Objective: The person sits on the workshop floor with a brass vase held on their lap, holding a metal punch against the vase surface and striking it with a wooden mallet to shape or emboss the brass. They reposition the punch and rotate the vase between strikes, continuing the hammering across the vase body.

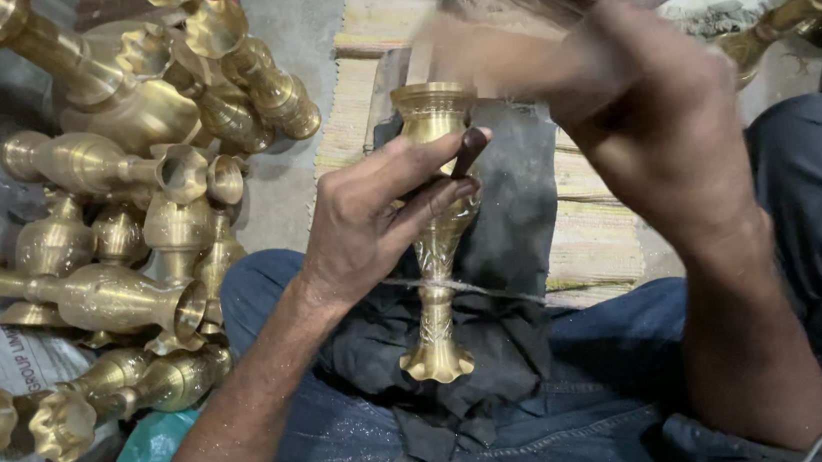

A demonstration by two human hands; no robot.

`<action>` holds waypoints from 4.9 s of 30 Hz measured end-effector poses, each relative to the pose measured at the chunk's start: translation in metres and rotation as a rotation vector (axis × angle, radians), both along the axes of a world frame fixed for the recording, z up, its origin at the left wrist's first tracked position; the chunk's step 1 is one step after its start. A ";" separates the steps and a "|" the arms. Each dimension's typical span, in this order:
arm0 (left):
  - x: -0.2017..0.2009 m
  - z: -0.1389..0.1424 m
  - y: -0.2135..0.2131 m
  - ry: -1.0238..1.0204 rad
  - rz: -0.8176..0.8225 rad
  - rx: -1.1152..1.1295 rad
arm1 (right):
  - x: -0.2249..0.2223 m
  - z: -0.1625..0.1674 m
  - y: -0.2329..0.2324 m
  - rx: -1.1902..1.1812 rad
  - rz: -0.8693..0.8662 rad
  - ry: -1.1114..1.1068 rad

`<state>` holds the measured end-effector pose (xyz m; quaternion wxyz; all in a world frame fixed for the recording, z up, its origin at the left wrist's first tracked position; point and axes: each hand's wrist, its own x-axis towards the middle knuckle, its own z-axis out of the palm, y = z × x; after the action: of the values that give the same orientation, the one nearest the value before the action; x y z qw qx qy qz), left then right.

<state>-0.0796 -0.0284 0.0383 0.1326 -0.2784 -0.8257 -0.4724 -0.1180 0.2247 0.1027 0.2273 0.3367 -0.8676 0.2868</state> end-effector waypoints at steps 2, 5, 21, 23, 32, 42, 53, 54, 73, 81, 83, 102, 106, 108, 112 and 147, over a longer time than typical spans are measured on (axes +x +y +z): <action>0.001 0.002 -0.001 -0.021 -0.009 0.008 | 0.000 0.004 -0.001 -0.054 0.057 -0.115; 0.000 0.004 -0.002 0.031 -0.022 0.009 | -0.002 0.005 -0.003 0.189 -0.139 0.150; -0.005 0.007 -0.006 -0.068 -0.035 -0.006 | -0.016 -0.006 -0.004 -0.352 -0.060 -0.368; -0.006 0.006 -0.007 -0.084 -0.056 0.017 | -0.018 -0.008 -0.002 0.143 -0.124 0.139; -0.013 -0.001 -0.009 -0.057 -0.104 0.012 | -0.033 -0.031 0.014 0.057 -0.002 0.169; -0.018 0.009 -0.011 0.008 -0.121 -0.023 | -0.035 -0.030 0.013 0.004 0.095 0.125; -0.022 0.012 -0.014 -0.115 -0.178 -0.013 | -0.043 -0.039 0.018 0.046 0.030 0.167; -0.022 0.011 -0.015 -0.115 -0.179 -0.032 | -0.043 -0.040 0.018 0.029 0.047 0.153; -0.033 0.005 -0.022 -0.345 -0.106 0.512 | -0.016 -0.018 0.009 -0.145 -0.120 -0.070; -0.038 0.018 -0.016 -0.084 -0.268 -0.040 | -0.015 -0.030 0.007 -0.039 -0.108 0.033; -0.043 0.018 -0.015 -0.074 -0.277 -0.068 | -0.014 -0.029 0.006 0.094 -0.203 0.002; -0.045 0.025 -0.014 -0.170 -0.305 -0.105 | -0.012 -0.043 0.022 -0.139 -0.117 -0.061; -0.046 0.025 -0.013 -0.055 -0.315 -0.127 | -0.012 -0.040 0.017 -0.132 -0.128 -0.198; -0.046 0.023 -0.014 -0.067 -0.307 -0.146 | -0.012 -0.039 0.015 0.079 -0.251 0.098; -0.047 0.017 -0.016 -0.117 -0.322 -0.117 | -0.012 -0.043 0.016 -0.245 -0.139 -0.253; -0.063 0.017 -0.015 -0.097 -0.389 -0.131 | -0.025 -0.055 0.031 -0.482 -0.335 -0.313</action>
<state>-0.1421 -0.0434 0.0553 -0.0195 -0.4177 -0.7907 -0.4471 -0.1431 0.2552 0.0478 0.2083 0.0779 -0.8425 0.4907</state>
